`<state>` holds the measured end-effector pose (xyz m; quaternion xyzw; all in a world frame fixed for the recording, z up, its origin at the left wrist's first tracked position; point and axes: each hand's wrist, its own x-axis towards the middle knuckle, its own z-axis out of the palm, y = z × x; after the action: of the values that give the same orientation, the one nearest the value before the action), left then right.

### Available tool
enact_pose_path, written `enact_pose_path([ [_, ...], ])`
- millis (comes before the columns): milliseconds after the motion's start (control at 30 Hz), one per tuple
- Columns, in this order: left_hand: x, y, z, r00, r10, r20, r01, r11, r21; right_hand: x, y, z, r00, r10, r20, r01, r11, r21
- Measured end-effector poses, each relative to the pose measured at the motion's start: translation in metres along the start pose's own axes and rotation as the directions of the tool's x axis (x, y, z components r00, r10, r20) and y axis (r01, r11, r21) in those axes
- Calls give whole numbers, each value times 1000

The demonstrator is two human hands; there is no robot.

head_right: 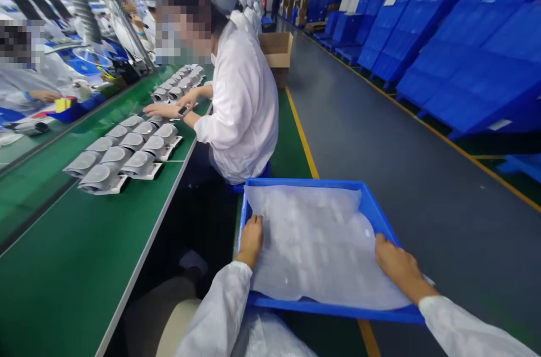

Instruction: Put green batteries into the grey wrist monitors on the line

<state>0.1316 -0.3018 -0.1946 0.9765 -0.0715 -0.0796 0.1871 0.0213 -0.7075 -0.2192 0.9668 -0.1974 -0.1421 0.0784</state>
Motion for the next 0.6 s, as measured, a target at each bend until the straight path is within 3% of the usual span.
enact_pose_path([
  [200,1,-1,0,999,26,-19,-24,997,72,-21,22,-11,995,98,13,-99,988,115],
  [467,-7,-3,-12,988,33,-149,-12,990,140,-34,17,-15,989,147,-36,-140,980,141],
  [533,-12,3,-8,978,66,-198,-32,985,169,-37,11,-19,985,130,-113,-117,987,113],
  [600,-17,11,4,973,127,-191,-94,980,174,-34,-3,-20,963,46,-264,-30,997,66],
])
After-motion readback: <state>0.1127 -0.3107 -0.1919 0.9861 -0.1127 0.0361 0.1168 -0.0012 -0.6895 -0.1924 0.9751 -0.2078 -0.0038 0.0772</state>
